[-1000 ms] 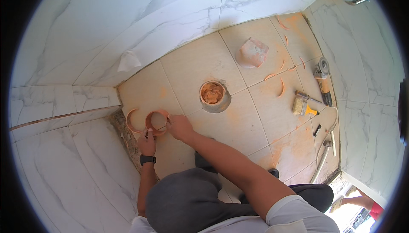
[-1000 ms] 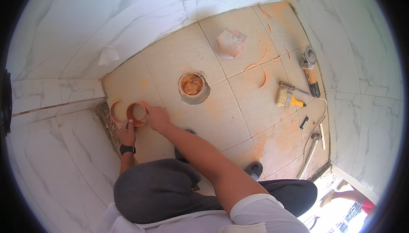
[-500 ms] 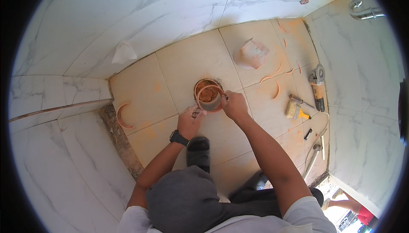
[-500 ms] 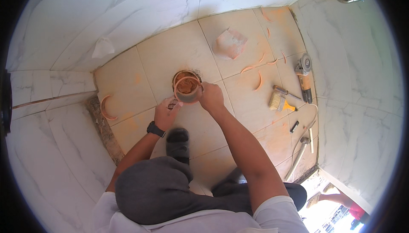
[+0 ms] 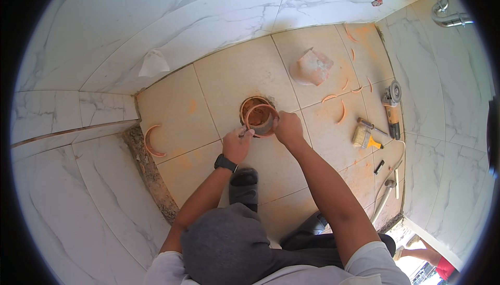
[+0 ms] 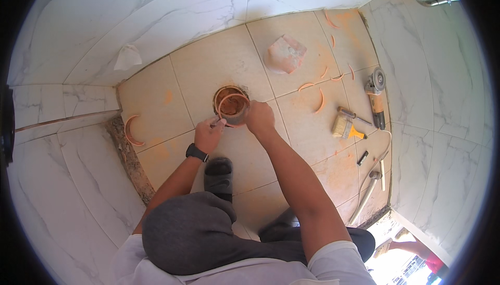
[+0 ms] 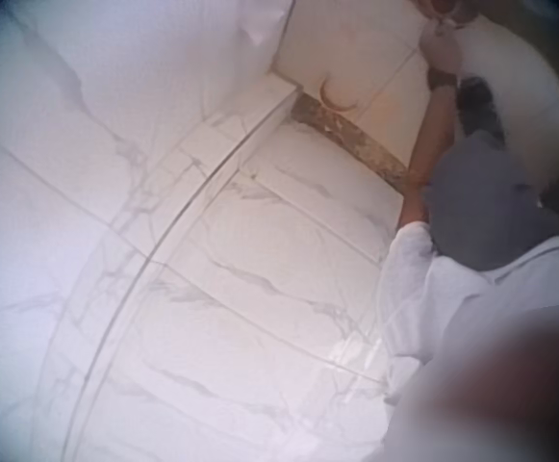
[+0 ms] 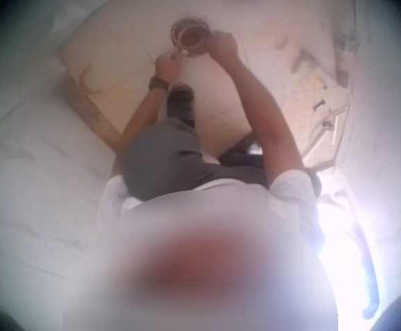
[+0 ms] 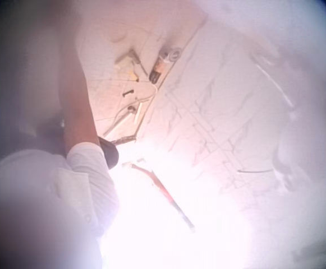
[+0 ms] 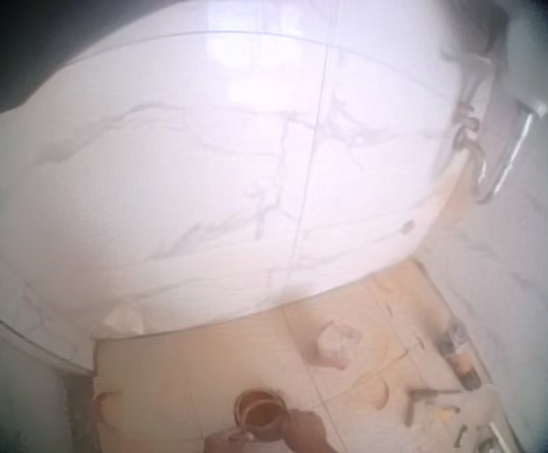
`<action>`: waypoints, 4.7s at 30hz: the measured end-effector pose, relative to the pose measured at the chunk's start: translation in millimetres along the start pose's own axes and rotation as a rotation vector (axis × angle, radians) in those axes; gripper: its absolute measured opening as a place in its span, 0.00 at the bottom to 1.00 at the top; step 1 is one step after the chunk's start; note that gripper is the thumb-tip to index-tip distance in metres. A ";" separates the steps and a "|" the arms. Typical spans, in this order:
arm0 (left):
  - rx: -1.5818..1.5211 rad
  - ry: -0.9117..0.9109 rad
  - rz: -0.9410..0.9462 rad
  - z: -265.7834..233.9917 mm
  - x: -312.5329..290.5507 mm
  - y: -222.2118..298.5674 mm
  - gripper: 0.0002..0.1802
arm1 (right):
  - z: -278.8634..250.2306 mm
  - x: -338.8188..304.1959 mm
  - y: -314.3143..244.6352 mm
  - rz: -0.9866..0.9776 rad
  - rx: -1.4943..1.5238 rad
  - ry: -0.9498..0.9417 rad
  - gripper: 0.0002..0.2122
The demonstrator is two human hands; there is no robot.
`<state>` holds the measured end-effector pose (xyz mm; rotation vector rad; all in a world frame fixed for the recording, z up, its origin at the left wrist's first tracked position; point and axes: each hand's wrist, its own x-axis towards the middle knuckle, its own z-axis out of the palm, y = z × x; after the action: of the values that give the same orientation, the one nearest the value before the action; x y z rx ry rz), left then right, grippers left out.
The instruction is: The person uses an angle grinder to cut a circular hole in the tiled floor, then inserts a terracotta pipe segment into the opening. They use a hammer to tap the pipe into place and continue adjusting the fit.
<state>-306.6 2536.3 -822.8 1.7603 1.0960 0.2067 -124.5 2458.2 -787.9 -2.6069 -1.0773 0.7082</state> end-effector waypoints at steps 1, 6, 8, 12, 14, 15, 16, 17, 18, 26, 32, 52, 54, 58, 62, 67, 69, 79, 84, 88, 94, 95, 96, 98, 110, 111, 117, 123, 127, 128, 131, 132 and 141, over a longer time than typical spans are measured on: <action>0.048 -0.045 -0.016 -2.3 3.7 0.1 0.21 | 1.7 0.1 -2.3 -0.006 0.019 0.012 0.10; 0.012 -0.010 -0.047 -3.9 2.3 3.1 0.20 | 7.4 1.7 1.2 -0.028 0.052 0.030 0.10; -0.050 0.065 -0.012 2.2 -4.6 6.4 0.19 | 6.1 3.4 8.6 -0.053 0.099 0.023 0.10; -0.092 0.054 -0.072 6.1 -9.8 8.9 0.19 | 2.5 7.3 17.8 -0.111 0.163 -0.009 0.10; -0.088 0.026 -0.105 4.3 -8.1 7.6 0.20 | 1.8 8.5 17.8 -0.147 0.172 -0.019 0.10; -0.095 0.032 -0.096 3.9 -7.6 6.8 0.21 | 1.8 8.4 17.3 -0.133 0.174 -0.030 0.10; -0.110 0.047 -0.083 3.9 -7.0 5.9 0.21 | 1.7 7.9 17.0 -0.119 0.185 -0.031 0.10; -0.087 0.068 -0.061 4.6 -7.3 5.3 0.21 | 1.7 7.2 16.9 -0.100 0.201 -0.036 0.10; -0.074 0.097 -0.039 6.4 -8.3 5.0 0.21 | 1.6 6.9 17.0 -0.111 0.205 -0.019 0.09; -0.043 0.113 -0.004 9.8 -14.6 8.0 0.21 | 1.8 3.3 17.7 -0.087 0.256 0.000 0.09; -0.015 0.111 -0.017 10.8 -13.0 4.1 0.20 | 2.6 1.8 12.9 -0.105 0.187 0.020 0.10; -0.203 0.061 -0.118 21.8 -10.9 -4.9 0.20 | -8.6 13.2 17.5 -0.015 0.245 -0.257 0.10; -0.210 0.110 -0.058 22.2 -14.6 -1.3 0.19 | -8.1 12.8 21.1 -0.098 0.214 -0.262 0.10; -0.199 0.063 -0.074 19.1 -15.5 0.4 0.18 | -4.4 4.2 27.6 -0.043 0.394 -0.252 0.10; -0.140 -0.017 -0.086 15.1 -7.6 -3.5 0.16 | -4.1 6.4 24.3 -0.059 0.381 -0.235 0.11; -0.052 -0.046 -0.076 14.3 -2.0 -5.1 0.14 | -16.1 23.1 15.7 -0.028 0.265 -0.382 0.13; -0.072 -0.052 -0.113 13.5 -3.0 -3.4 0.14 | -20.3 24.4 14.4 0.011 0.298 -0.409 0.13; 0.265 0.099 0.377 -13.1 2.5 5.4 0.41 | -27.5 31.2 15.2 0.050 0.321 -0.481 0.14; 0.203 -0.070 0.522 -19.4 25.2 6.8 0.55 | -29.5 32.8 11.4 0.007 0.251 -0.502 0.16; 0.184 -0.154 0.624 -15.5 41.2 13.8 0.62 | -31.8 35.1 12.3 -0.030 0.272 -0.549 0.18; 0.242 -0.199 0.556 -9.7 50.5 17.4 0.61 | -24.9 43.8 15.5 -0.144 0.079 -0.568 0.18; 0.239 -0.196 0.569 -9.2 50.9 17.2 0.61 | -23.7 45.9 15.5 -0.166 0.033 -0.577 0.18; 0.241 -0.196 0.571 -9.1 50.5 16.8 0.61 | -22.8 47.0 15.4 -0.156 0.045 -0.581 0.17; 0.221 -0.208 0.571 -9.6 51.4 16.6 0.61 | -22.3 48.0 14.5 -0.142 0.049 -0.588 0.16; 0.385 0.005 0.483 -6.9 18.5 5.2 0.69 | -24.7 -2.3 20.8 0.081 0.359 -0.138 0.14; 0.375 0.015 0.478 -8.1 14.3 3.0 0.69 | -21.7 -8.5 22.7 0.051 0.372 -0.090 0.14; 0.332 -0.015 0.486 -11.8 11.4 -3.3 0.60 | -6.0 -19.0 32.0 -0.007 0.505 -0.024 0.12; 0.294 -0.014 0.455 -11.4 13.1 4.0 0.53 | 6.0 -6.6 29.7 0.060 0.512 -0.067 0.11; 0.290 0.006 0.433 -13.1 13.7 11.7 0.51 | 2.5 6.4 28.0 0.126 0.410 -0.161 0.10; 0.285 -0.004 0.403 -12.9 13.7 12.7 0.50 | 0.5 9.7 27.5 0.129 0.371 -0.188 0.10; 0.243 0.004 0.376 -11.7 12.7 13.8 0.50 | -4.7 15.1 25.8 0.206 0.377 -0.252 0.10; 0.234 0.008 0.370 -10.8 12.4 14.0 0.51 | -6.3 14.8 26.1 0.200 0.386 -0.266 0.11; 0.251 -0.038 0.400 -22.3 15.0 18.1 0.46 | -19.2 5.6 35.8 0.141 0.412 -0.301 0.12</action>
<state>-300.6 2560.8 -802.5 2.1926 0.7564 0.2871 -89.6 2436.5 -787.2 -2.2804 -0.7212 1.2403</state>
